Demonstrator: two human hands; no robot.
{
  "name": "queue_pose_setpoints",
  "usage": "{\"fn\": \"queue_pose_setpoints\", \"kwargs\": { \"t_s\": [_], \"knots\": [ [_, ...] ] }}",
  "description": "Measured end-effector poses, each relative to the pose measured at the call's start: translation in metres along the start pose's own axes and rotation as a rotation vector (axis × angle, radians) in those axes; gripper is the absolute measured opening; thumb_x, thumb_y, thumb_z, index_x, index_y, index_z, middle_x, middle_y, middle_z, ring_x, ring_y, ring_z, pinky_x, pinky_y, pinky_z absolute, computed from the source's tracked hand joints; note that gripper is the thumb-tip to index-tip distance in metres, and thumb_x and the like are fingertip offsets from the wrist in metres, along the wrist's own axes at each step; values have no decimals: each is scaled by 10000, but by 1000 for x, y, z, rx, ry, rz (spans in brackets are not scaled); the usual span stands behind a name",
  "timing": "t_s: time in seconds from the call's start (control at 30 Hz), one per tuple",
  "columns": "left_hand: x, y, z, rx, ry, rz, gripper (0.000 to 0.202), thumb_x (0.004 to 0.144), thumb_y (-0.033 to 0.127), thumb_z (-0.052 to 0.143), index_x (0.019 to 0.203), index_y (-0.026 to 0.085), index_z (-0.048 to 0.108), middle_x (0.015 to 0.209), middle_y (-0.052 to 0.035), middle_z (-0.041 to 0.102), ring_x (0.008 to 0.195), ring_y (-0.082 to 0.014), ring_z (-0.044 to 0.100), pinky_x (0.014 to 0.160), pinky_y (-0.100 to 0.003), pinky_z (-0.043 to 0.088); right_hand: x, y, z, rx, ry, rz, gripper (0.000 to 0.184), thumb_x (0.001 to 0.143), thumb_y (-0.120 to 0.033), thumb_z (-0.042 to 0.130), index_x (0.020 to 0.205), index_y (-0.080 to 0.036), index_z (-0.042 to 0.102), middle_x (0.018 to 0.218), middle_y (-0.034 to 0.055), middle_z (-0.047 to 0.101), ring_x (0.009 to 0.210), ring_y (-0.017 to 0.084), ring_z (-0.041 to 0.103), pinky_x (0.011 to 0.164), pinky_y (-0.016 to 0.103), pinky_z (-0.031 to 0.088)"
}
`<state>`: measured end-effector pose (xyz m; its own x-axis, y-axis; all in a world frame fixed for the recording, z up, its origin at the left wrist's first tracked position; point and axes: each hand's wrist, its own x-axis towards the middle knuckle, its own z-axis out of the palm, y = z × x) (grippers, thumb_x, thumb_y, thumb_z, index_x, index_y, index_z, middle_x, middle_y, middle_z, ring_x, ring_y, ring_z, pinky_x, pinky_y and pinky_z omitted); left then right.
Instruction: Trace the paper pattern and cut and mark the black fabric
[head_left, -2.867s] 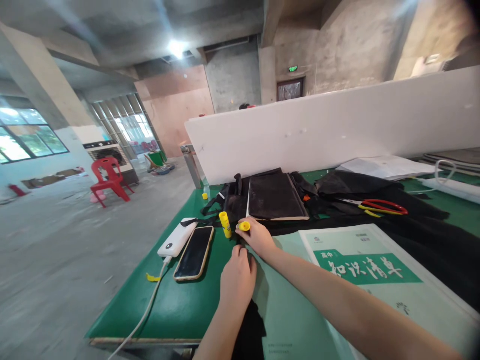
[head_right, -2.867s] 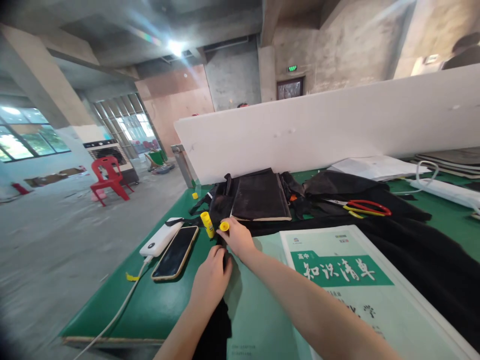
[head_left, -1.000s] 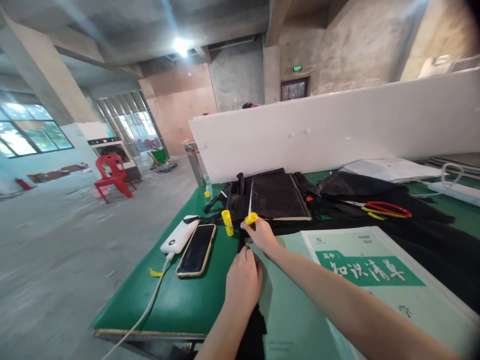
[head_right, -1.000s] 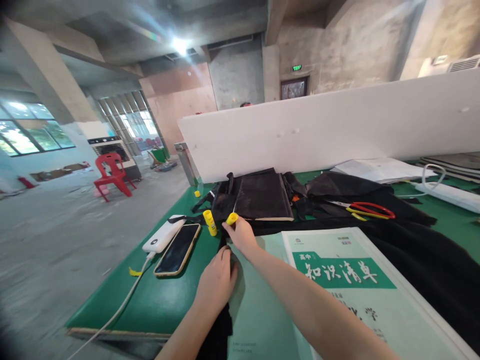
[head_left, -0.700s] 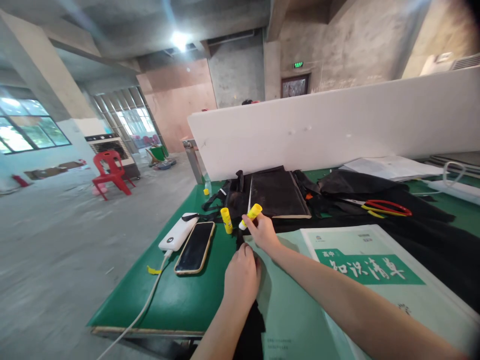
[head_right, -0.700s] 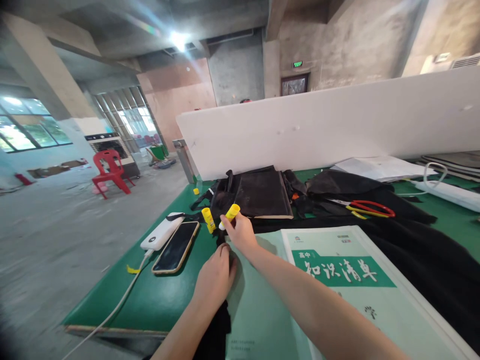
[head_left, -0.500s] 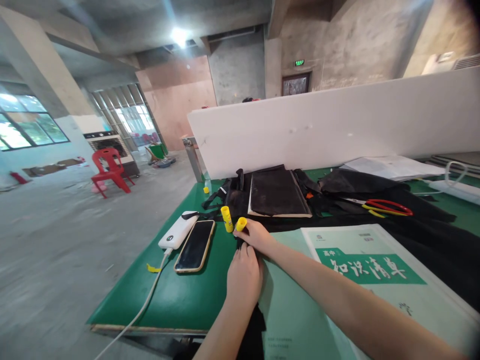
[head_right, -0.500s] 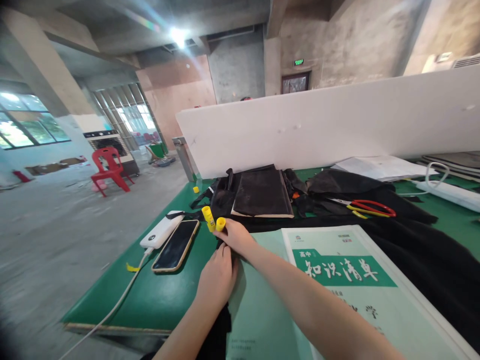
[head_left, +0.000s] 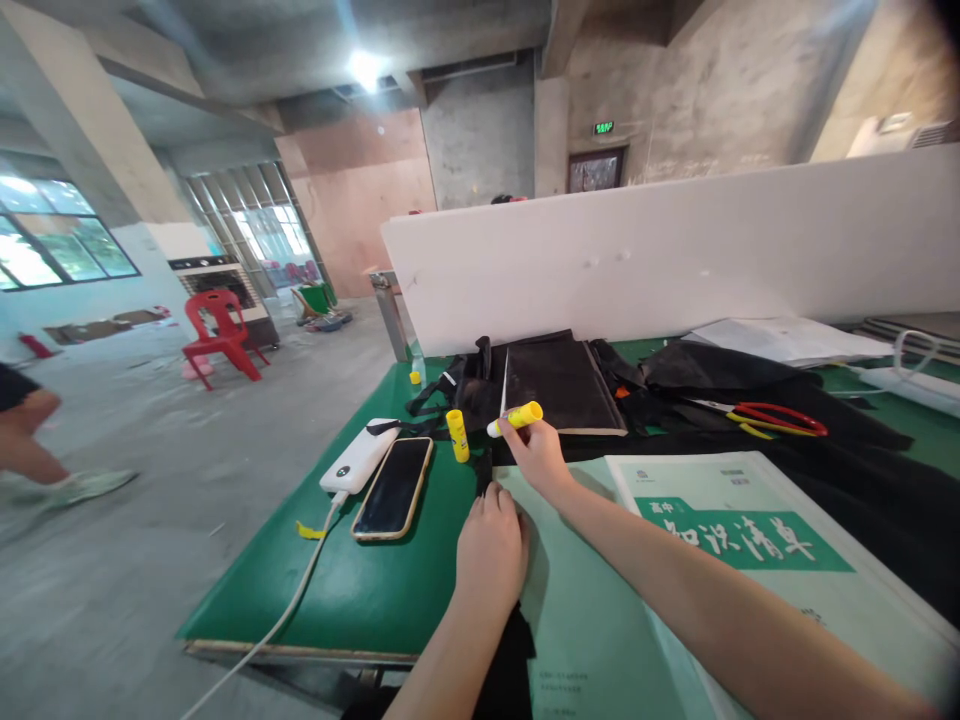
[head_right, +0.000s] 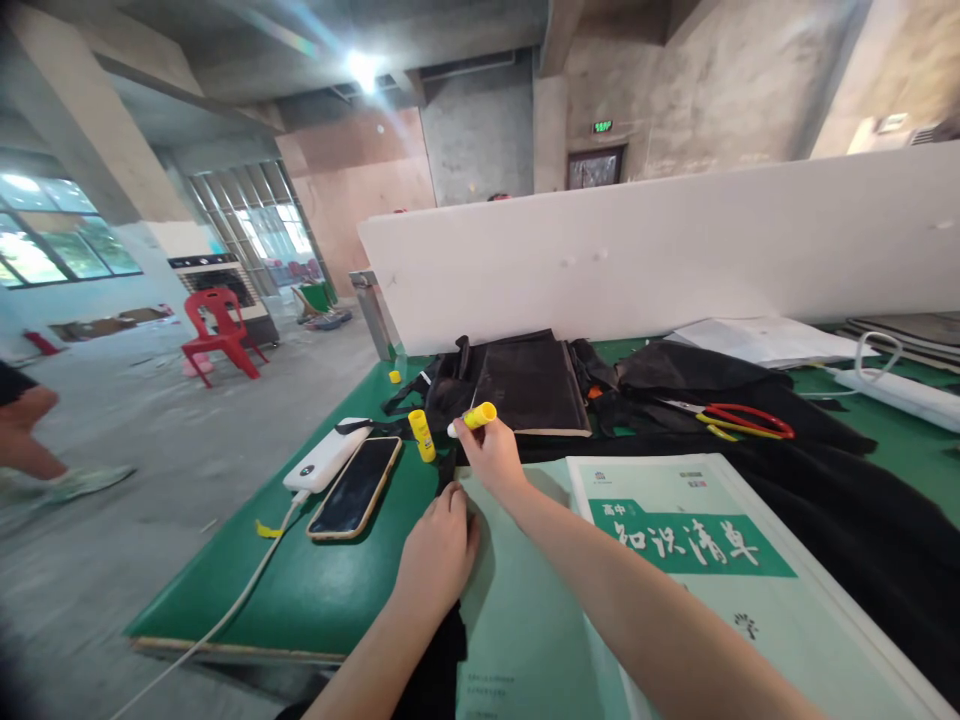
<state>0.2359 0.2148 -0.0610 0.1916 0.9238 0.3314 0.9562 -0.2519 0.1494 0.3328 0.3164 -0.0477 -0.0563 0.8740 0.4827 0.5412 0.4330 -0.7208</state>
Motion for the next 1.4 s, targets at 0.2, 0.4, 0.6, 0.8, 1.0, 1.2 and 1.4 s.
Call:
{"fn": "queue_pose_setpoints", "kwargs": {
  "t_s": [0.2,0.4,0.6,0.8,1.0,1.2,1.4],
  "knots": [
    [0,0,5,5,13,-34,233,824,148,449,1036,80,518,1163,-179,556,1016,-253,560,862,-394,478,-3,1,9,-14,-198,-72,225,821,-380,549,873,-172,617,781,18,637,683,129,583,641,221,434],
    [-1,-1,7,2,7,-41,207,833,170,435,1004,99,527,1163,-161,553,1000,-258,555,846,-401,482,-2,2,16,-103,-177,-81,123,793,-286,583,827,-169,594,883,63,623,844,180,575,768,276,414],
    [-2,0,7,17,29,-16,243,833,156,427,1043,74,516,1153,-187,552,1012,-259,553,853,-409,477,2,2,2,-113,-22,24,394,911,-468,339,952,-145,562,883,87,625,817,183,589,714,269,430],
    [0,0,10,30,57,-25,217,821,141,434,1002,74,533,1139,-196,554,982,-266,564,824,-413,483,2,2,8,-95,-172,3,352,875,-474,437,777,-160,563,689,26,622,622,137,586,570,217,417],
    [-2,-1,11,22,52,-27,188,831,166,436,983,109,529,1126,-160,558,973,-257,560,840,-404,475,1,3,18,-140,-241,-102,133,813,-289,580,891,-181,585,917,55,616,840,166,586,738,251,430],
    [-1,0,9,37,31,-21,217,823,142,430,1002,79,536,1151,-188,549,998,-269,556,844,-407,471,-2,-3,8,-91,-103,-83,284,919,-340,395,1092,-166,537,1067,94,595,971,179,563,855,294,413],
    [-1,1,10,30,61,-30,190,817,139,439,975,94,534,1090,-177,570,977,-267,569,814,-406,484,-2,-2,19,-61,-237,-86,195,822,-358,561,860,-174,614,804,31,646,732,155,607,676,243,450]
  ]
}}
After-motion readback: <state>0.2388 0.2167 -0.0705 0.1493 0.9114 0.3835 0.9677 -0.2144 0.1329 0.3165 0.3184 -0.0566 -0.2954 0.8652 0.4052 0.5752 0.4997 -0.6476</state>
